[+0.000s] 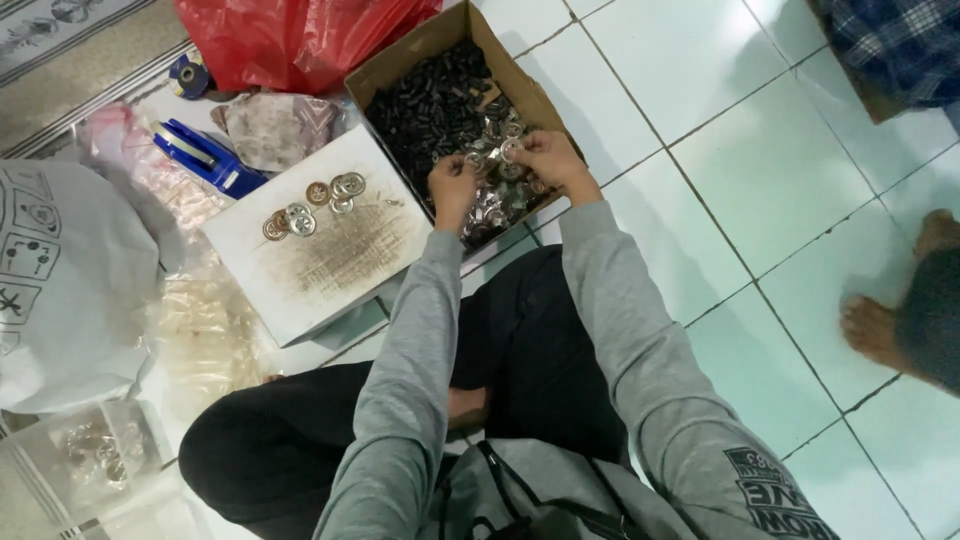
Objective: Packaging small metal components from a cardboard box into individual plastic bags while sitting on the floor.
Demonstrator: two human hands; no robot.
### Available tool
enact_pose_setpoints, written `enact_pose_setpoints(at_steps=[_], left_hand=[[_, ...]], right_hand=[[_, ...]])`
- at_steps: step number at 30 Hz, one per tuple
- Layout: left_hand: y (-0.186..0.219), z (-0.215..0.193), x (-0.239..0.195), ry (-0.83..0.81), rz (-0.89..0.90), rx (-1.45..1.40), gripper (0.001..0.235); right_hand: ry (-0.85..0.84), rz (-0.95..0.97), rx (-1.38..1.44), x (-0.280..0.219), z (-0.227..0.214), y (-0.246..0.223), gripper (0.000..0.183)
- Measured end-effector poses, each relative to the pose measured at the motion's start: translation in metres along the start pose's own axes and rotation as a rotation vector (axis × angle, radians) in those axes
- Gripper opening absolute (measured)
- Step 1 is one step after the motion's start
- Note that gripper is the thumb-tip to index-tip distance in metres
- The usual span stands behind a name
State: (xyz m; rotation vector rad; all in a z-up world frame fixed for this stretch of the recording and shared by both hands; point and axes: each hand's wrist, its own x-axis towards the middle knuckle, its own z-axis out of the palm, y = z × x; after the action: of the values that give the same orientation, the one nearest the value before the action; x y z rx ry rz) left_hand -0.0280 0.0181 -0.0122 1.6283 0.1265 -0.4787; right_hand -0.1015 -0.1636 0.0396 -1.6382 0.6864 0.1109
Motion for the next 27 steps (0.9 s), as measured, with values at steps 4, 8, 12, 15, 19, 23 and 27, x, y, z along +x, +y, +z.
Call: enact_pose_setpoints(at_steps=[4, 8, 12, 15, 19, 23, 27], left_hand=[[0.0, 0.008, -0.002, -0.084, -0.017, -0.017, 0.023], [0.024, 0.007, -0.021, -0.092, -0.073, -0.352, 0.031], [0.002, 0.006, -0.001, -0.1, -0.018, -0.308, 0.037], [0.015, 0.0, -0.011, -0.064, -0.017, -0.356, 0.037], [0.008, 0.002, -0.004, 0.013, 0.003, -0.372, 0.032], [0.018, -0.004, -0.009, 0.054, -0.044, -0.399, 0.034], [0.025, -0.007, -0.014, 0.051, -0.065, -0.392, 0.028]], right_hand=[[-0.024, -0.025, 0.126, -0.011, 0.011, -0.02, 0.024], [0.001, -0.14, 0.049, 0.02, 0.019, 0.008, 0.019], [0.015, -0.127, -0.049, 0.011, 0.022, -0.007, 0.015], [0.097, -0.089, -0.272, 0.017, 0.012, 0.0, 0.029], [0.061, -0.1, -0.566, -0.009, 0.009, -0.026, 0.04], [-0.001, -0.156, -0.799, -0.019, 0.017, -0.05, 0.045], [-0.039, -0.2, -0.949, -0.015, 0.029, -0.046, 0.046]])
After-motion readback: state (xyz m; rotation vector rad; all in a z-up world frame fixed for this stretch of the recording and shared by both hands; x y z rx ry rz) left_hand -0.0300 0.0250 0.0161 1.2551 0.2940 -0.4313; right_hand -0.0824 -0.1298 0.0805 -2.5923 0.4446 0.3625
